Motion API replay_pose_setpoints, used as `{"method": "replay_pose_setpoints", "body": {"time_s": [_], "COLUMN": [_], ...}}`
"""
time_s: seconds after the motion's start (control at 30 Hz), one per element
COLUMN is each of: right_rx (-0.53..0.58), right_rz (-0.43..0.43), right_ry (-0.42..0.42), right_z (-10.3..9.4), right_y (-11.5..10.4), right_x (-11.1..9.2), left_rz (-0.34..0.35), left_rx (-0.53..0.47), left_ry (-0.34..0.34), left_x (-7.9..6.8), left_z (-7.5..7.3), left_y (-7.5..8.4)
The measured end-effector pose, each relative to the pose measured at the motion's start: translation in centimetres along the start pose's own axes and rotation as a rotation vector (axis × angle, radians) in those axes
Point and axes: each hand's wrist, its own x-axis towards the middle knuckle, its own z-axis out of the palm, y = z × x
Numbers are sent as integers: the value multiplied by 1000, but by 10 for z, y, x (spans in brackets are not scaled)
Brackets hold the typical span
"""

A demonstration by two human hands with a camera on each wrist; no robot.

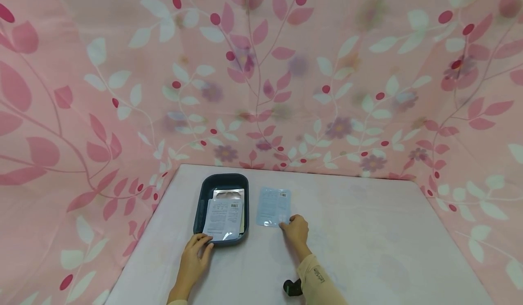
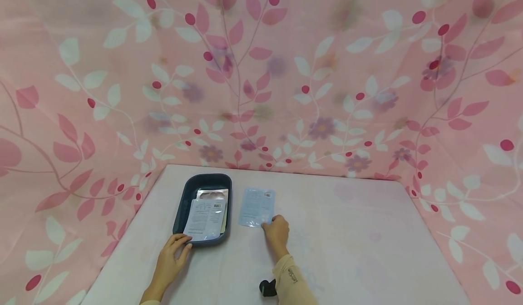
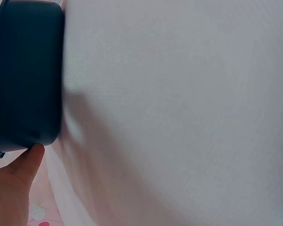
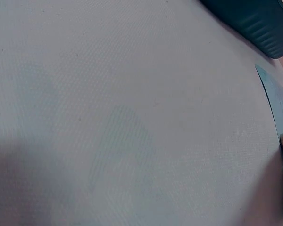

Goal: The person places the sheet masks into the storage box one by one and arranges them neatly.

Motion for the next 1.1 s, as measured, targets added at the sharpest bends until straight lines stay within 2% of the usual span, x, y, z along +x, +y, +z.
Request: {"method": "replay_pose_setpoints", "body": {"time_s": [0.27,0.5,0.83,1.1], "right_rx": [25,59,346,433], "right_rz": [1,-9,43,74], "right_ry": [-36,-67,-129,-145], "right_z": [-2,-7,-13,-13], "right_y": [1,4,6,9], "right_x": [5,9,7,8], "left_rz": [-2,-30,-36,-37], "left_rx": [-2,2,3,1], "left_ry": [5,-18,-19,-17], "left_x": [1,0,0,-1], "left_z": [0,-1,-1,0], "left_y": [1,2,3,2]}}
